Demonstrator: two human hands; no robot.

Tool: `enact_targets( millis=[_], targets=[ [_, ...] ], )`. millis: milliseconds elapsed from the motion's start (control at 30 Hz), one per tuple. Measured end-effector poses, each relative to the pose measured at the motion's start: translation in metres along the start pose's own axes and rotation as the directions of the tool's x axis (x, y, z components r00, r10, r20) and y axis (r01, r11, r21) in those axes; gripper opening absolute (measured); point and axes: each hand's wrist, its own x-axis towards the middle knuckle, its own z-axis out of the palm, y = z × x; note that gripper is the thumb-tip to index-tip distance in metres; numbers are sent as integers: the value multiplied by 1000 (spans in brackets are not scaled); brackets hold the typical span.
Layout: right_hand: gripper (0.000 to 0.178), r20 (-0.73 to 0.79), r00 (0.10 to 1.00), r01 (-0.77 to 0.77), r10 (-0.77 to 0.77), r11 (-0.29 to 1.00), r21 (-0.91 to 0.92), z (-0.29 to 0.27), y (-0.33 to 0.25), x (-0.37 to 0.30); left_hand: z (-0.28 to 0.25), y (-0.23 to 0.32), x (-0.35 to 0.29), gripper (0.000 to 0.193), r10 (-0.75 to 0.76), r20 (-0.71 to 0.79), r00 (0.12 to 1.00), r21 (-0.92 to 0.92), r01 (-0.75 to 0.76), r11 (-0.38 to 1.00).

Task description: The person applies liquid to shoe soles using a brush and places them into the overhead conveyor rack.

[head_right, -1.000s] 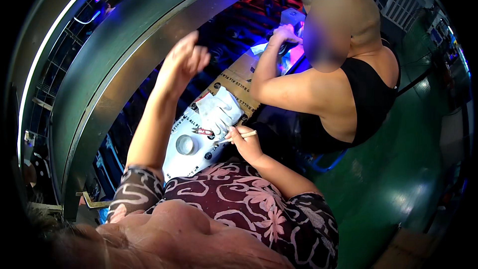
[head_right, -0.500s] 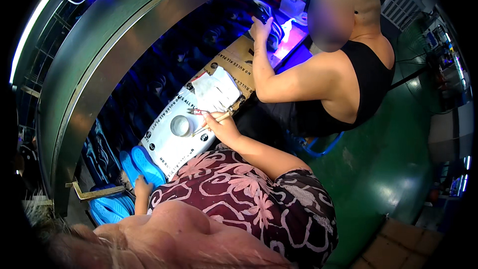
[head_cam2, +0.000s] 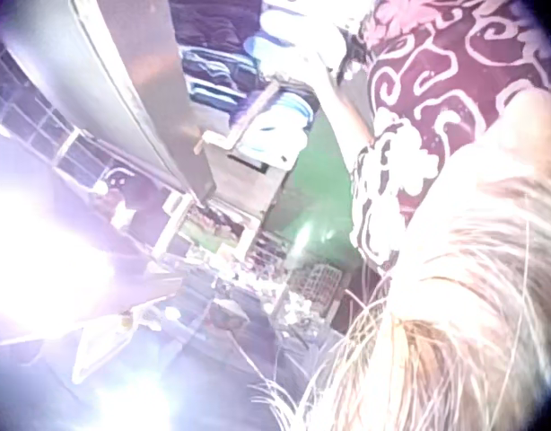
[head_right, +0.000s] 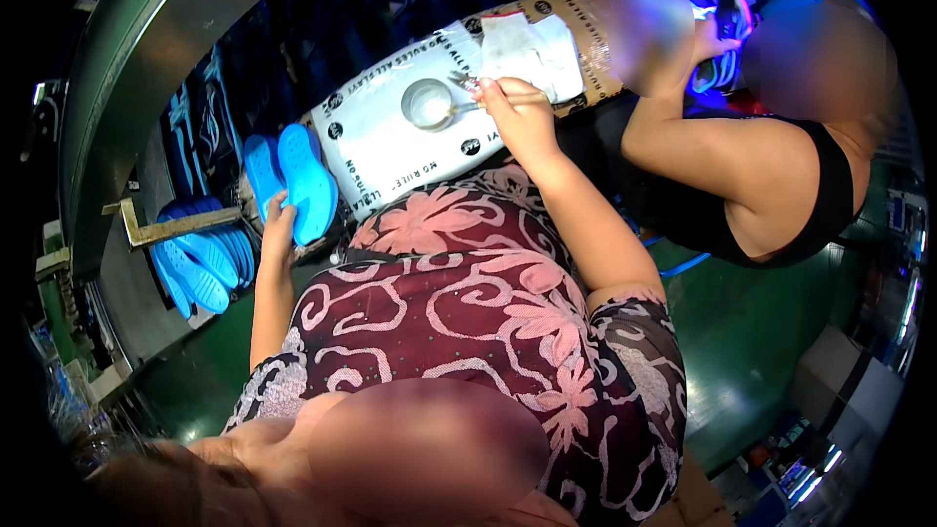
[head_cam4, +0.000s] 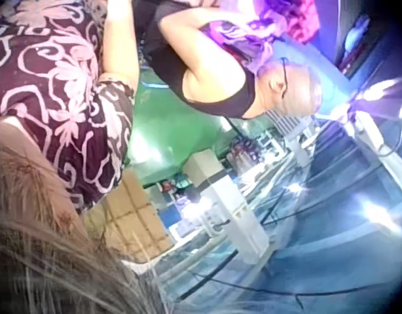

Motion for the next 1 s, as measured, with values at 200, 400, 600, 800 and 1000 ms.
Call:
enact_targets(
  millis=[200, 400, 600, 800, 1000],
  targets=[
    [20, 192, 967, 226, -167, 911, -346, 28, 14, 26, 15, 16, -26, 34, -237, 410, 881, -537, 443, 718],
    [20, 263, 878, 479, -401, 744, -465, 57, 39, 33, 23, 26, -35, 35, -247, 509, 825, -552, 532, 642],
    [20, 245, 928, 364, -282, 831, -421, 45, 25, 31, 13, 3, -21, 29, -221, 590, 777, -516, 573, 637],
    [26, -11, 998, -67, 69, 992, 104, 34, 10, 18, 40, 60, -45, 38, -51, 415, 908, -459, 258, 850],
    [38, -59, 996, -39, 63, 939, 342, 27, -12, 4, 71, 89, -40, 36, 330, 58, 942, -301, -299, 905]
  ],
)
